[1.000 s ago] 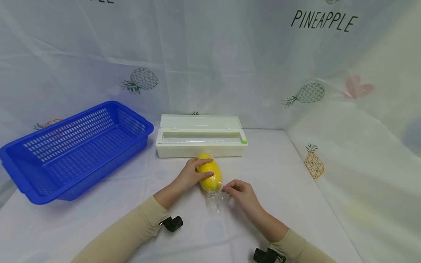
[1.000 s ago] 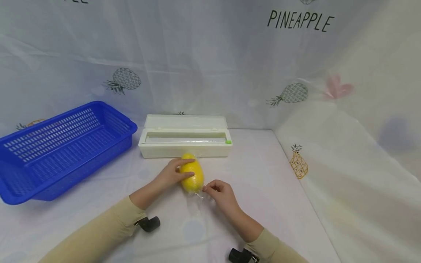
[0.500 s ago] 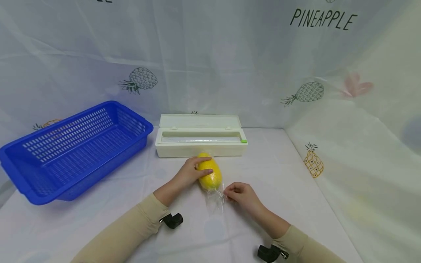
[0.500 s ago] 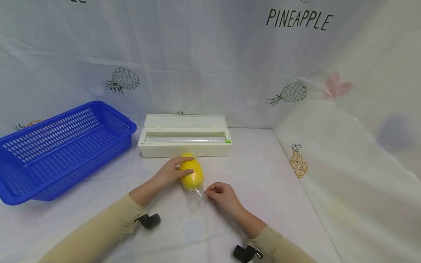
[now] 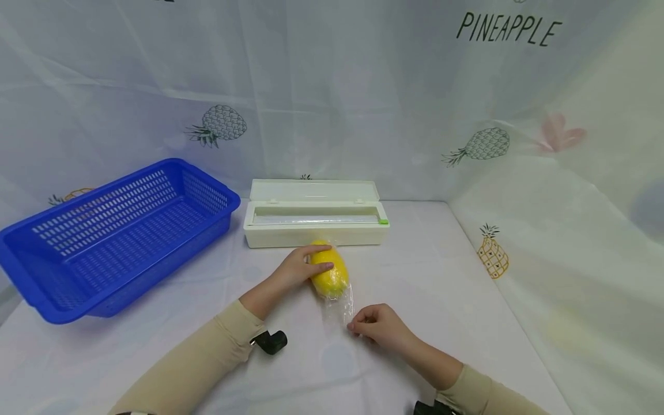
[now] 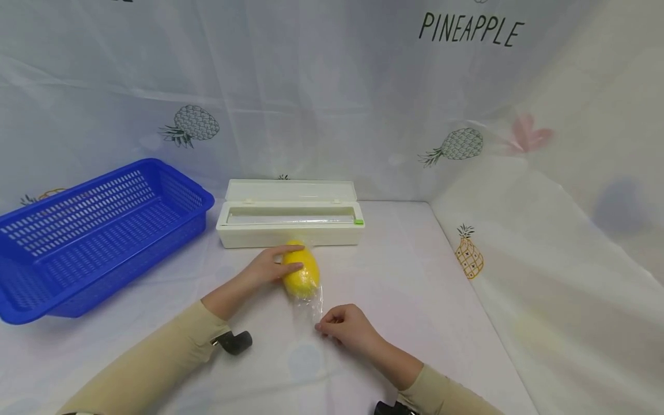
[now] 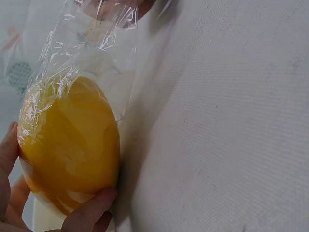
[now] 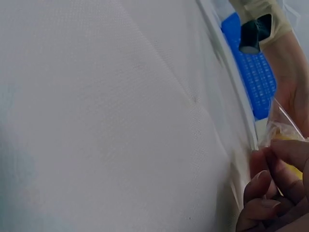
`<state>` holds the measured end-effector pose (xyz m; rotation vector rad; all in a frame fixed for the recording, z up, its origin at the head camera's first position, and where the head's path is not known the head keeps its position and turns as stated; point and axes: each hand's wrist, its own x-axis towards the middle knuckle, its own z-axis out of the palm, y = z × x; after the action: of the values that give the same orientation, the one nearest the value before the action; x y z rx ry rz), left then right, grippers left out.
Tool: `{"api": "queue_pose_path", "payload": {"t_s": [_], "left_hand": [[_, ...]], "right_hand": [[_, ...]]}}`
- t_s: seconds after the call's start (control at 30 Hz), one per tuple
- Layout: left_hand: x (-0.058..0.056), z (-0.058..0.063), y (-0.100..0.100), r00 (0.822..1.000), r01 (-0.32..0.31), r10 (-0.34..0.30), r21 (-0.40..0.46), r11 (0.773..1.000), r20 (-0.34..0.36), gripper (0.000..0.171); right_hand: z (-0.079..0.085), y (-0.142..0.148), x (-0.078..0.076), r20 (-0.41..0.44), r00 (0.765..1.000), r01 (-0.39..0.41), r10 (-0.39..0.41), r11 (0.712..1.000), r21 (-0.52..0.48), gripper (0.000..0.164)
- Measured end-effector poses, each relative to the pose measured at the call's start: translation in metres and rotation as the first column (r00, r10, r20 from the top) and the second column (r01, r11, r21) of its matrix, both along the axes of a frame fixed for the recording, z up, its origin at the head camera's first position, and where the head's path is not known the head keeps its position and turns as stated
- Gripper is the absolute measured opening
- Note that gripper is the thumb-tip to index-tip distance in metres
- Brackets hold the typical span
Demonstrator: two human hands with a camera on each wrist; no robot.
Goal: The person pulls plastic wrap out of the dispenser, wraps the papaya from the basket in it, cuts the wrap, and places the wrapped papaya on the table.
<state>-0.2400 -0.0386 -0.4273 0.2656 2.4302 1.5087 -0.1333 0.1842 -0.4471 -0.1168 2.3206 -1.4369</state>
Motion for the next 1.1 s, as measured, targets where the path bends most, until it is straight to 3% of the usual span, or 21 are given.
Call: {"api": "queue_pose_path", "payload": {"t_s": [0.23, 0.5, 0.7, 0.9, 0.97, 1.0, 1.03, 1.1], "left_hand": [[-0.003, -0.001, -0.001, 0.998, -0.004, 0.003, 0.027, 1.0, 0.056, 0.046], [-0.003, 0.001, -0.002, 0.997, 0.007, -0.011, 0.047, 0.999, 0.081, 0.046], [-0.004, 0.001, -0.002, 0.996, 0.01, -0.013, 0.039, 0.999, 0.084, 0.046], [-0.005, 0.002, -0.002, 0.992, 0.013, -0.021, 0.064, 0.998, 0.126, 0.047], [-0.006, 0.002, -0.003, 0.991, 0.018, -0.027, 0.063, 0.998, 0.133, 0.047], [-0.007, 0.002, -0.003, 0.99, 0.021, -0.029, 0.061, 0.998, 0.135, 0.047], [-0.007, 0.002, -0.003, 0.99, 0.025, -0.033, 0.058, 0.998, 0.134, 0.046], [-0.008, 0.002, -0.004, 0.99, 0.029, -0.036, 0.057, 0.998, 0.136, 0.046]], "right_hand": [[-0.001, 0.011, -0.002, -0.009, 0.998, -0.069, 0.069, 0.998, -0.008, 0.009], [0.01, 0.01, -0.004, -0.117, 0.99, 0.068, -0.074, 0.996, -0.052, 0.021], [0.015, 0.004, -0.01, -0.181, 0.983, -0.001, -0.001, 1.0, -0.01, 0.017], [0.009, 0.01, -0.012, -0.263, 0.965, 0.005, 0.005, 0.999, 0.038, 0.009], [0.007, 0.014, -0.011, -0.366, 0.931, -0.003, 0.012, 1.0, 0.026, 0.004], [0.006, 0.016, -0.011, -0.441, 0.897, -0.026, 0.029, 1.0, 0.012, 0.007], [0.004, 0.018, -0.01, -0.524, 0.85, -0.062, 0.055, 0.998, 0.004, 0.012], [0.002, 0.02, -0.012, -0.691, 0.711, -0.159, 0.129, 0.987, 0.021, 0.022]]}}
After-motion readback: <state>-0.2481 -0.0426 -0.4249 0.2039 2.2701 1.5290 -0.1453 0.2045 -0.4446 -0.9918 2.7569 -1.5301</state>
